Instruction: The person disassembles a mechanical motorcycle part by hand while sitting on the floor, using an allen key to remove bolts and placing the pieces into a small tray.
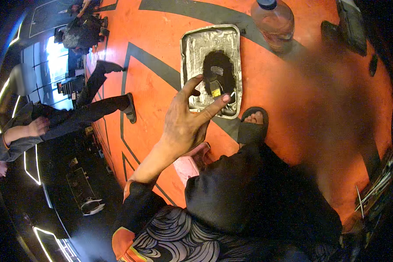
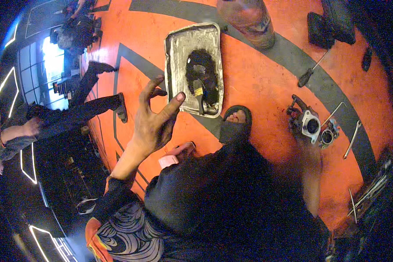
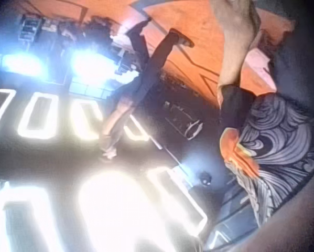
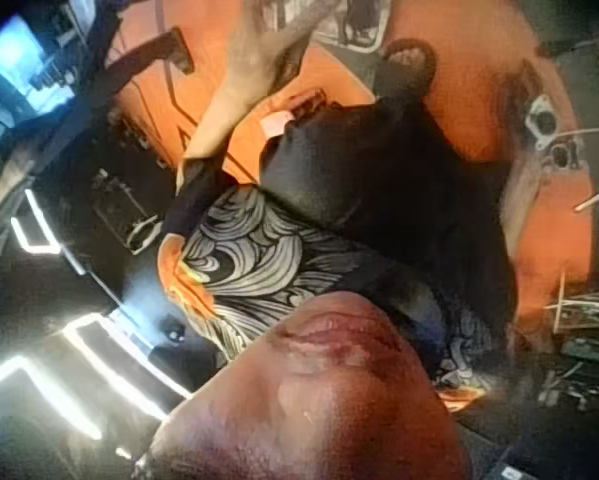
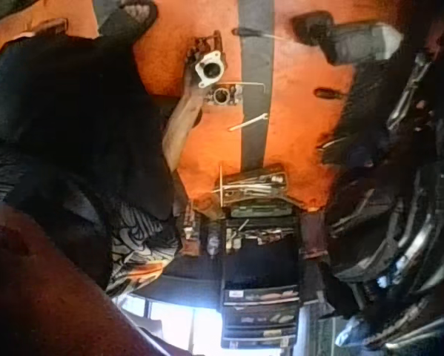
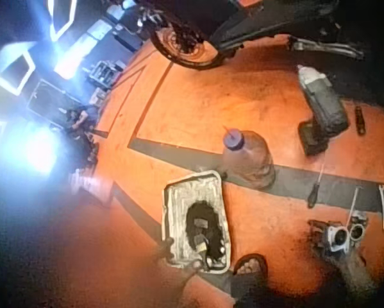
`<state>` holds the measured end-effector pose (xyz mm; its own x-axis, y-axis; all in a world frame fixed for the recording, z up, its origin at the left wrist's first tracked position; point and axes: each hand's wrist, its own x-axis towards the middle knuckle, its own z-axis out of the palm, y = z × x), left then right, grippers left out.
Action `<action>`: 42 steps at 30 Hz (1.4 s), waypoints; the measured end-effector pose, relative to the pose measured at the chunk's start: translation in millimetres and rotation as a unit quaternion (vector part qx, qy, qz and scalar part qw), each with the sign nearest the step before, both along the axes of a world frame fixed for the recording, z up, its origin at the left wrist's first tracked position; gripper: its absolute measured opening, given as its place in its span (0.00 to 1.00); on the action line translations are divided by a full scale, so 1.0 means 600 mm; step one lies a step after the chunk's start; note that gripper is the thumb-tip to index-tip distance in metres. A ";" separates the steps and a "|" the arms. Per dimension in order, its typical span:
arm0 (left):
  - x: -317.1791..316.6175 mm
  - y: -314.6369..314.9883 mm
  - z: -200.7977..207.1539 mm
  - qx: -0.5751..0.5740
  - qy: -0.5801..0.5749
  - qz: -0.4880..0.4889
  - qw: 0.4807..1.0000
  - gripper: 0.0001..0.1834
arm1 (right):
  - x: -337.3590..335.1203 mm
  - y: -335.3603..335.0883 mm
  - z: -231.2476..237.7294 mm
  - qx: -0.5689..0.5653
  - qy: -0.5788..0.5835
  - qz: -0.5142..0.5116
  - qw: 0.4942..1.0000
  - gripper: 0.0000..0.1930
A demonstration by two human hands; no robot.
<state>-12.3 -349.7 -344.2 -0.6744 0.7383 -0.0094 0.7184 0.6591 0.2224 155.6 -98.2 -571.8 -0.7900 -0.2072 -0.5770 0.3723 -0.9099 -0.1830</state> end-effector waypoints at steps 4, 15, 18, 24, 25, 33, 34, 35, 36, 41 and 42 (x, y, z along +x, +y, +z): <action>0.006 0.009 -0.002 -0.005 0.056 -0.003 0.998 0.37 | 0.001 -0.013 -0.009 -0.005 0.003 0.017 1.000 0.24; 0.003 0.003 -0.021 0.013 0.038 0.018 0.999 0.32 | -0.013 -0.007 -0.020 0.016 -0.009 0.034 0.999 0.23; -0.001 0.042 0.027 0.020 -0.036 0.008 0.999 0.34 | -0.008 0.015 -0.021 0.017 0.008 0.021 1.000 0.23; 0.065 -0.041 -0.125 -0.177 -0.262 -0.032 0.948 0.28 | -0.029 0.033 -0.067 0.011 0.005 0.026 1.000 0.23; 0.081 -0.054 -0.128 -0.217 -0.278 -0.035 0.935 0.28 | -0.028 0.039 -0.068 0.009 0.006 0.027 1.000 0.23; 0.186 -0.073 -0.149 -0.380 -0.313 -0.177 0.852 0.22 | 0.006 0.053 -0.084 -0.006 0.001 0.014 1.000 0.22; 0.183 -0.070 -0.150 -0.353 -0.332 -0.182 0.856 0.22 | 0.014 0.058 -0.085 -0.006 -0.002 0.002 1.000 0.22; 0.180 -0.068 -0.152 -0.320 -0.352 -0.188 0.859 0.22 | 0.024 0.062 -0.086 -0.010 -0.004 -0.010 1.000 0.22; 0.171 -0.065 -0.157 -0.291 -0.369 -0.193 0.861 0.22 | 0.030 0.068 -0.090 -0.012 -0.003 -0.022 1.000 0.22; 0.144 -0.097 -0.070 -0.025 -0.494 -0.051 0.868 0.21 | -0.019 0.030 -0.035 -0.030 0.078 0.005 0.996 0.22; 0.083 -0.062 -0.113 0.059 -0.562 -0.056 0.823 0.21 | 0.008 0.060 -0.010 0.046 0.046 -0.033 0.997 0.22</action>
